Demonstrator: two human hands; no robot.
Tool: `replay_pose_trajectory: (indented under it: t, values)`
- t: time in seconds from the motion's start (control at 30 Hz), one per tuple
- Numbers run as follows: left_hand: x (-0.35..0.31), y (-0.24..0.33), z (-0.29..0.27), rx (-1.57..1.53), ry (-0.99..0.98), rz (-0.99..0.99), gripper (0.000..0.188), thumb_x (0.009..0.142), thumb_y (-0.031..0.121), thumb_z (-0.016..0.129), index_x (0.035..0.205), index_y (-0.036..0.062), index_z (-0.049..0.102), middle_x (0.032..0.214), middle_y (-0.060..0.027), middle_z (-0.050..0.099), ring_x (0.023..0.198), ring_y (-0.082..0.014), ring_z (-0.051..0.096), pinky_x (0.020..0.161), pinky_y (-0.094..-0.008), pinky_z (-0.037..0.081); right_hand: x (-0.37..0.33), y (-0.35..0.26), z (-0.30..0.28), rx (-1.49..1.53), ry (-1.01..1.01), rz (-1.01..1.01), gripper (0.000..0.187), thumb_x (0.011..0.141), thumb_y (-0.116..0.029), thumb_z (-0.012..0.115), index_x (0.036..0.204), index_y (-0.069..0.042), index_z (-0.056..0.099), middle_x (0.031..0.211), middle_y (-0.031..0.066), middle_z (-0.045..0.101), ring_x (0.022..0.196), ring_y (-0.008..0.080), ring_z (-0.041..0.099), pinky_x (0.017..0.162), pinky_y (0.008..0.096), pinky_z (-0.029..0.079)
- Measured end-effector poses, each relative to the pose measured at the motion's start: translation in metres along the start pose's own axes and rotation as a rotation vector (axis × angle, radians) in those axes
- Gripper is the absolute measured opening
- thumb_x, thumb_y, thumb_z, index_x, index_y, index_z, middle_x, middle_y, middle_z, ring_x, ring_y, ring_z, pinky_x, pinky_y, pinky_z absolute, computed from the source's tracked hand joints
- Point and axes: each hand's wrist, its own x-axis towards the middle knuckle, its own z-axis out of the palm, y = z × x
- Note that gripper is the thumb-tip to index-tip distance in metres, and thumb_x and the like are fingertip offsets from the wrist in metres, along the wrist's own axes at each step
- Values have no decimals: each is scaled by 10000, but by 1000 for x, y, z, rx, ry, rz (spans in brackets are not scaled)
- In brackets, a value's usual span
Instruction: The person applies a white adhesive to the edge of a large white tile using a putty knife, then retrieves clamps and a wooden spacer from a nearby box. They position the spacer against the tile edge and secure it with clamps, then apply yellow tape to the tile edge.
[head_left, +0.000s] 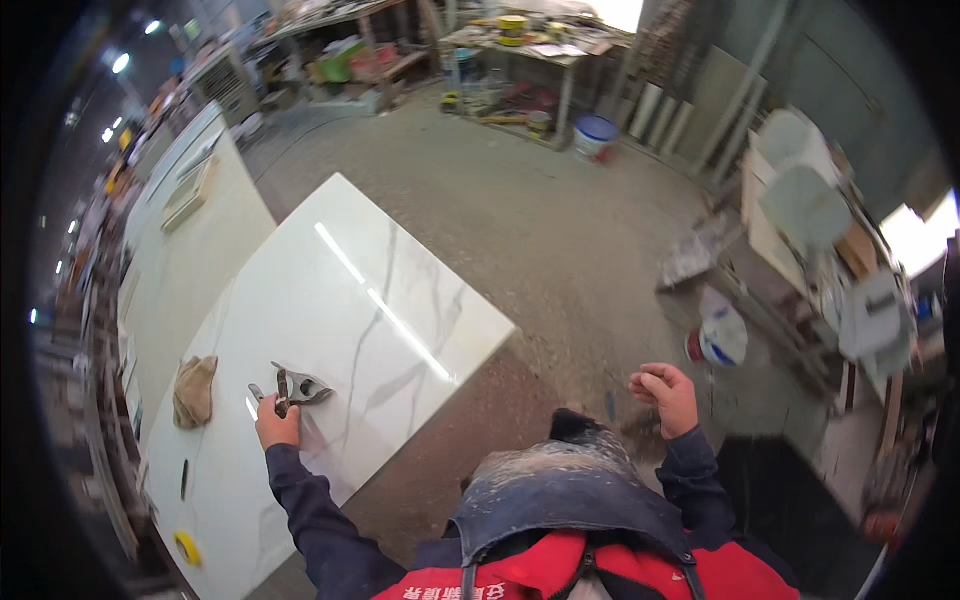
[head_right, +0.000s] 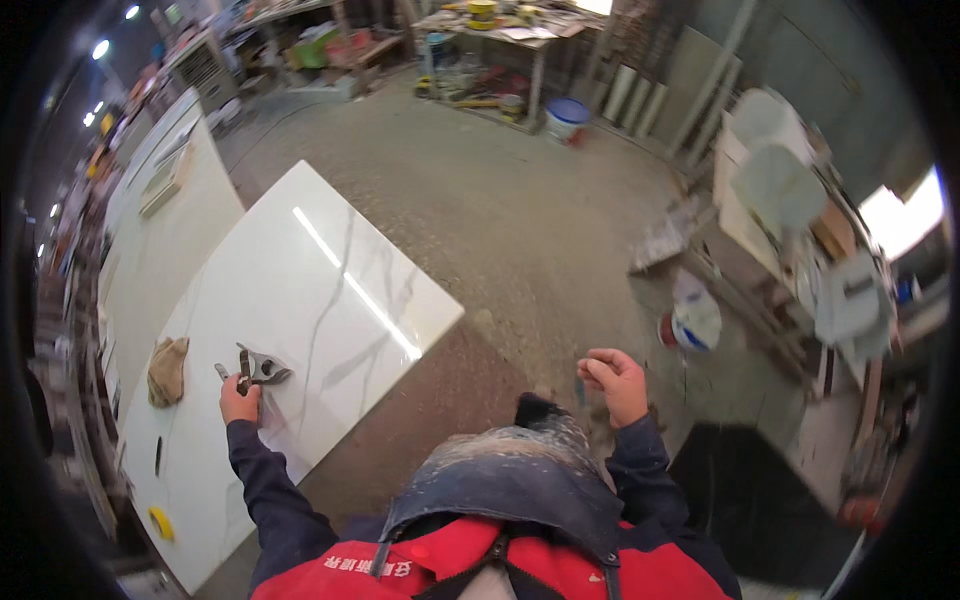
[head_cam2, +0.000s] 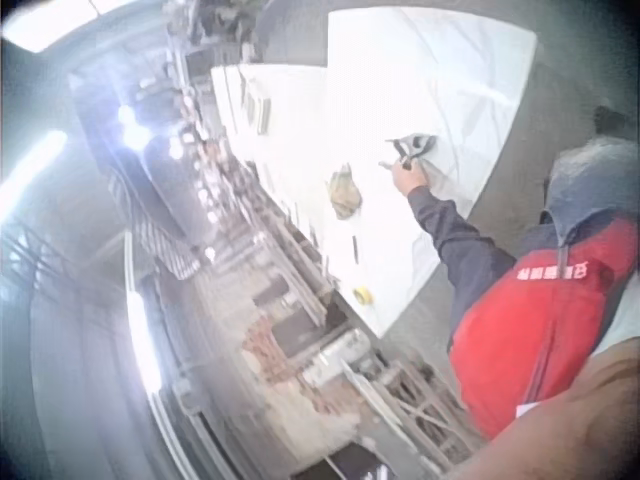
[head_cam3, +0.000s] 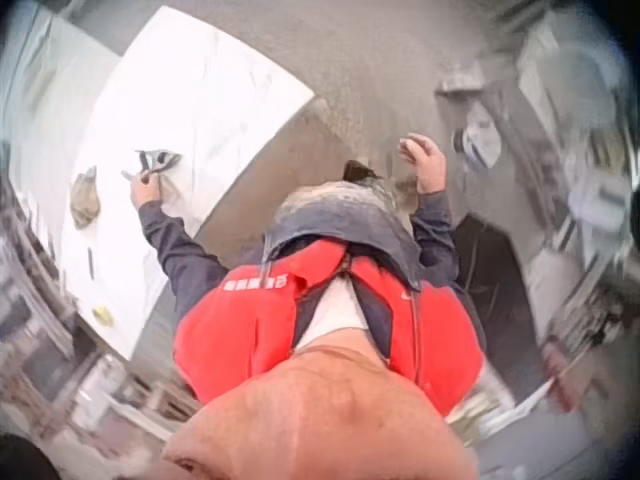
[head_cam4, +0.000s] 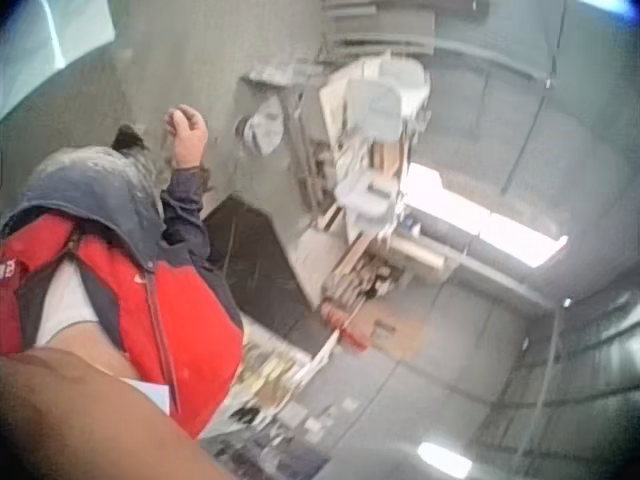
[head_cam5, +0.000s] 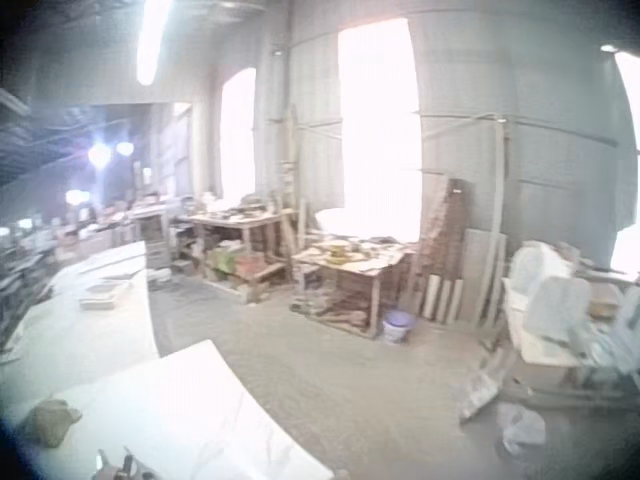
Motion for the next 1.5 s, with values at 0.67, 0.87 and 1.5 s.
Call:
replay_pose_trajectory:
  t: [0.67, 0.87, 1.5]
  values:
    - [159, 379, 175, 244, -141, -698, 789, 853, 545, 670, 1451, 87, 435, 1572, -199, 298, 1428, -475, 268, 1065, -675, 316, 556, -255, 87, -322, -464, 40, 218, 907, -98, 653, 1078, 38, 635, 939, 129, 712, 816, 218, 702, 732, 324, 572]
    - [253, 406, 187, 240, -144, -671, 794, 863, 534, 668, 1449, 57, 422, 1536, -244, 341, 1391, -510, 316, 1068, -598, 367, 729, -249, 138, -258, -315, 170, 236, 915, -131, 633, 1101, 15, 627, 903, 121, 704, 777, 219, 705, 691, 317, 580]
    - [385, 400, 200, 12, 137, -1428, 845, 848, 502, 688, 1441, -31, 409, 1498, -276, 404, 1378, -518, 348, 1126, -498, 353, 812, -256, 932, -643, -1806, -46, 278, 910, -158, 677, 1124, 19, 652, 973, 85, 713, 868, 165, 689, 760, 291, 543]
